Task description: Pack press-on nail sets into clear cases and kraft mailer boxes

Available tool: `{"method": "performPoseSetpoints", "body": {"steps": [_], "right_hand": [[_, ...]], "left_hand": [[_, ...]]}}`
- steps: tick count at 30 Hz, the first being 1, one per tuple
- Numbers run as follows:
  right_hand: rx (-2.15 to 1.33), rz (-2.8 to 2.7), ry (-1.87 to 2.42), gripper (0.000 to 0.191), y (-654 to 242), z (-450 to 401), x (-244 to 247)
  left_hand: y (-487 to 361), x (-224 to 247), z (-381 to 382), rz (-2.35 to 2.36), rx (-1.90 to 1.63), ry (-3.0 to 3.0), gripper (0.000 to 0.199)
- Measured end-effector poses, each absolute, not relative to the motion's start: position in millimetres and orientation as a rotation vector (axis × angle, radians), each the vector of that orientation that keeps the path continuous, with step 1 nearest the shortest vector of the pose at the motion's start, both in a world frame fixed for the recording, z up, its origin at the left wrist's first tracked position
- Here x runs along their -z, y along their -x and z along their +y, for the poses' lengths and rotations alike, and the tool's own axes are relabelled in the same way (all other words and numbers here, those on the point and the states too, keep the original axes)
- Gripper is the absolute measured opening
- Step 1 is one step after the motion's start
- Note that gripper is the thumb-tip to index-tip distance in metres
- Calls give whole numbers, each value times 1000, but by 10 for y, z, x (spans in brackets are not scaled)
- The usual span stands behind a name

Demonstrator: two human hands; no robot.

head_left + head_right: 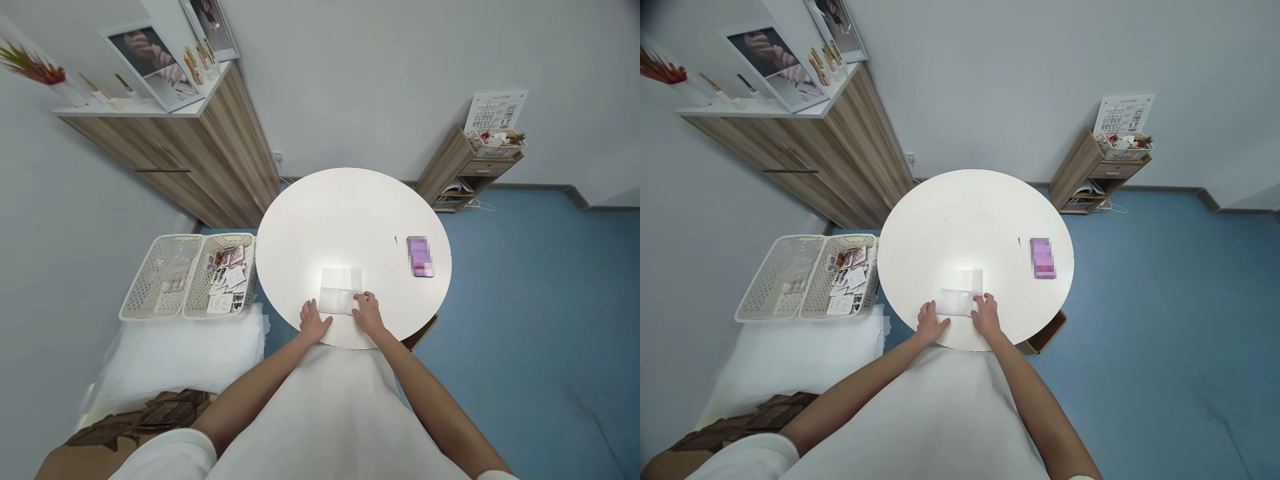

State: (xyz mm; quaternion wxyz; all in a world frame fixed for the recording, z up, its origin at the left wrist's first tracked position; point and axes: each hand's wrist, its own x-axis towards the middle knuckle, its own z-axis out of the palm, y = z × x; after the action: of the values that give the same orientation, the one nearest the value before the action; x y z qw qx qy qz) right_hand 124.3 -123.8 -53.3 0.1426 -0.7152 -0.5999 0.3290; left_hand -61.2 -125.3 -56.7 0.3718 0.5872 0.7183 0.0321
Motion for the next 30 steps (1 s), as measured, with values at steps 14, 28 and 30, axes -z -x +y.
{"method": "performPoseSetpoints", "body": {"steps": [14,28,30], "right_hand": [[-1050,-1745,1968,40,-1031,-1403,624],[-1119,-1437,1926,33,-906,-1415,662],[-1132,-1385,1922,28,-908,-1396,656]], "left_hand": [[724,549,-1225,1701,-364,-1055,37],[369,456,-1281,1336,-179,-1840,30],[385,451,-1359,1272,-156,-1934,38]]}}
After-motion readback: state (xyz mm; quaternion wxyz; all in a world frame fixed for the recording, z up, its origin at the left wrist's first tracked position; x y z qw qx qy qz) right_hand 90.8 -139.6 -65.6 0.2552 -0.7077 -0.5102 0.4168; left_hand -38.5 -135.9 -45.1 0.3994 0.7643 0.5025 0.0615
